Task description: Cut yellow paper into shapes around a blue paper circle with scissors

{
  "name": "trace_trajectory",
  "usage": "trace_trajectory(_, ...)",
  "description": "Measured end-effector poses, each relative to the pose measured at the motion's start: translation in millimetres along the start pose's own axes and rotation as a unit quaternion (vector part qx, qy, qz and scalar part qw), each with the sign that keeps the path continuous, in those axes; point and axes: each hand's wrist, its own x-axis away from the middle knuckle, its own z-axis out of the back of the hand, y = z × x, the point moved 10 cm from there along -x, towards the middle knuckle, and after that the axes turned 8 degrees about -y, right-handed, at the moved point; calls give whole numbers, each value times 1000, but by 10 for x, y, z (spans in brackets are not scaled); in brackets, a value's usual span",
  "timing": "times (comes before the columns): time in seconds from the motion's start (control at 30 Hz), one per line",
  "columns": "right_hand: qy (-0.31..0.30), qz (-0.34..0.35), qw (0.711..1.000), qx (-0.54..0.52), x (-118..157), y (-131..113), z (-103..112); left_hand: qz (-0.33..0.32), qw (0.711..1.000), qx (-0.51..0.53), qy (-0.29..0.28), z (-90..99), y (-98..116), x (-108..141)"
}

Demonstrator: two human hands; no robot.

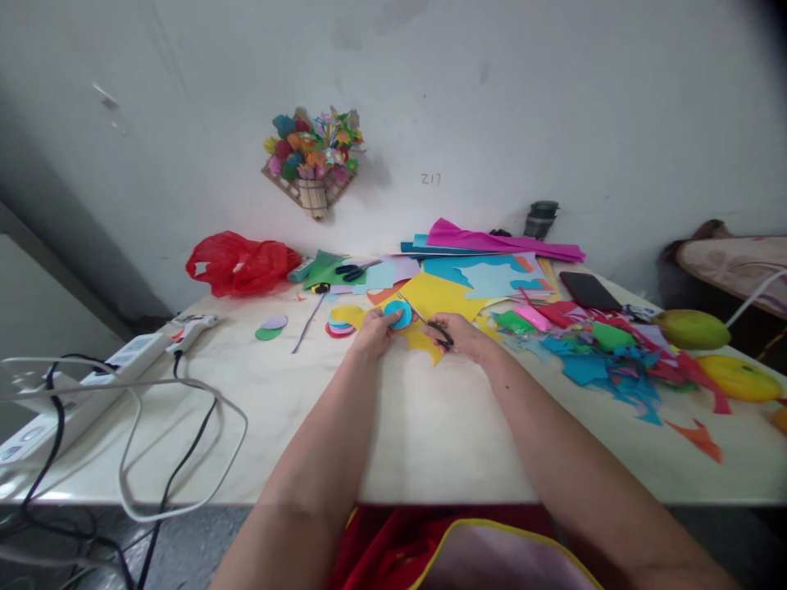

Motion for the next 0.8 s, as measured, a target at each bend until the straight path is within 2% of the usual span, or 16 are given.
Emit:
trace_trajectory(0.43, -7, -3, 1000, 14, 112, -132, -55, 16, 1000, -13, 3, -38, -12, 14)
trace_trajectory(0.8, -6, -1, 1000, 25, 114, -139, -46, 6, 999, -26, -26, -70, 4, 3)
